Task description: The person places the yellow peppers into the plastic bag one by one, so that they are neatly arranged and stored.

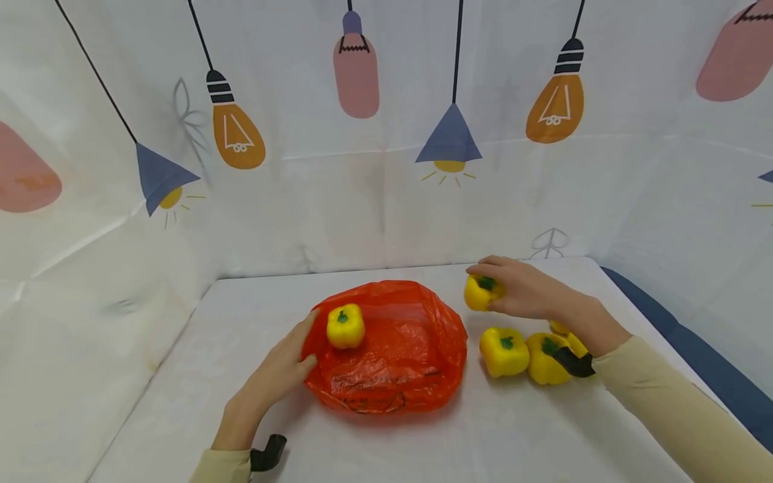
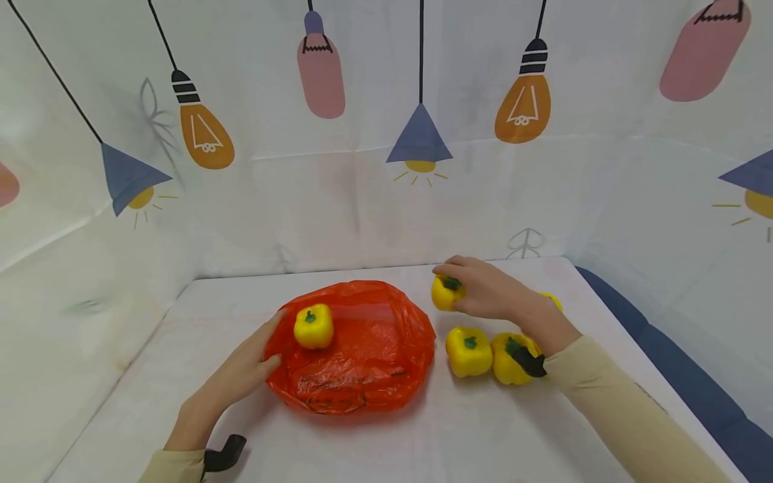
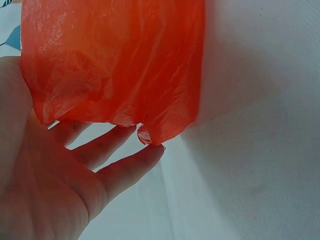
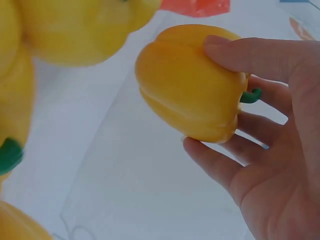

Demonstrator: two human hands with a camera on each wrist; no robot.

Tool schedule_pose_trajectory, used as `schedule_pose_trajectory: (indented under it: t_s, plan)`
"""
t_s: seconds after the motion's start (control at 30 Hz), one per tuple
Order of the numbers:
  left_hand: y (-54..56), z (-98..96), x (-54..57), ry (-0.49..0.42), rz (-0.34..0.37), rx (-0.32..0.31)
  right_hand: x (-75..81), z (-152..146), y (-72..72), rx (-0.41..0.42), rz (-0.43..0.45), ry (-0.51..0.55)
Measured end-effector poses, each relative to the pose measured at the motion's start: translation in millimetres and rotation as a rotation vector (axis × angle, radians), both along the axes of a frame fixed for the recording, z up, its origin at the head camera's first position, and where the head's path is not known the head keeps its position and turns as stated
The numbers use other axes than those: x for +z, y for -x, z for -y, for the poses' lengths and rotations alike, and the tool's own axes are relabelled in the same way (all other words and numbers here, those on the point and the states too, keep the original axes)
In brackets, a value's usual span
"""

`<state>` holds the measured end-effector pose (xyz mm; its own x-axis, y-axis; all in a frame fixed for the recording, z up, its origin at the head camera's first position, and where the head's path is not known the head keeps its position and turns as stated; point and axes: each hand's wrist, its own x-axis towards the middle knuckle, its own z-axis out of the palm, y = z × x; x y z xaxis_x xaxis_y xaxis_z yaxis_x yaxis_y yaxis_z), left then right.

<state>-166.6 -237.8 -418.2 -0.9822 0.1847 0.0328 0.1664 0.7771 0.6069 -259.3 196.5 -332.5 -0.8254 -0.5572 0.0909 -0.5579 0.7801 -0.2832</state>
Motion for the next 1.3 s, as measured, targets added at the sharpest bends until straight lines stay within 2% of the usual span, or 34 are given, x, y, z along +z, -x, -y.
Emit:
schedule_pose_trajectory:
  t_s: [0.3, 0.4, 0.53, 0.83, 1.07, 1.17, 1.3]
  plan:
    - [-0.2, 0.6, -0.7, -0.005, 0.003, 0.005, 15.7, 40.1, -7.9, 0.169, -0.099, 0.071]
    - [0.4, 0.4, -0.4, -0.003, 0.006, 0.008, 18.2, 54.6, -10.2, 0.205, -0.095, 0.105]
    - [1.2, 0.4, -0.3, -0.003, 0.007, 0.007, 17.7, 73.6, -11.1, 0.246, -0.046, 0.141]
    - [4.0, -1.1, -0.5, -0.015, 0.017, -0.005, -4.4, 112.2, -5.3, 0.331, -0.001, 0.099]
    - [4.2, -1.2, 1.2, -0.008, 0.023, 0.001, -22.4, 135.5, -1.5, 0.371, -0.05, 0.071]
    - [4.2, -1.2, 1.2, -0.009, 0.022, 0.001, -29.2, 143.5, -1.1, 0.349, -0.071, 0.054]
    - [5.0, -2.5, 0.2, -0.014, 0.014, 0.0, -38.5, 152.7, 1.2, 0.277, -0.051, 0.007]
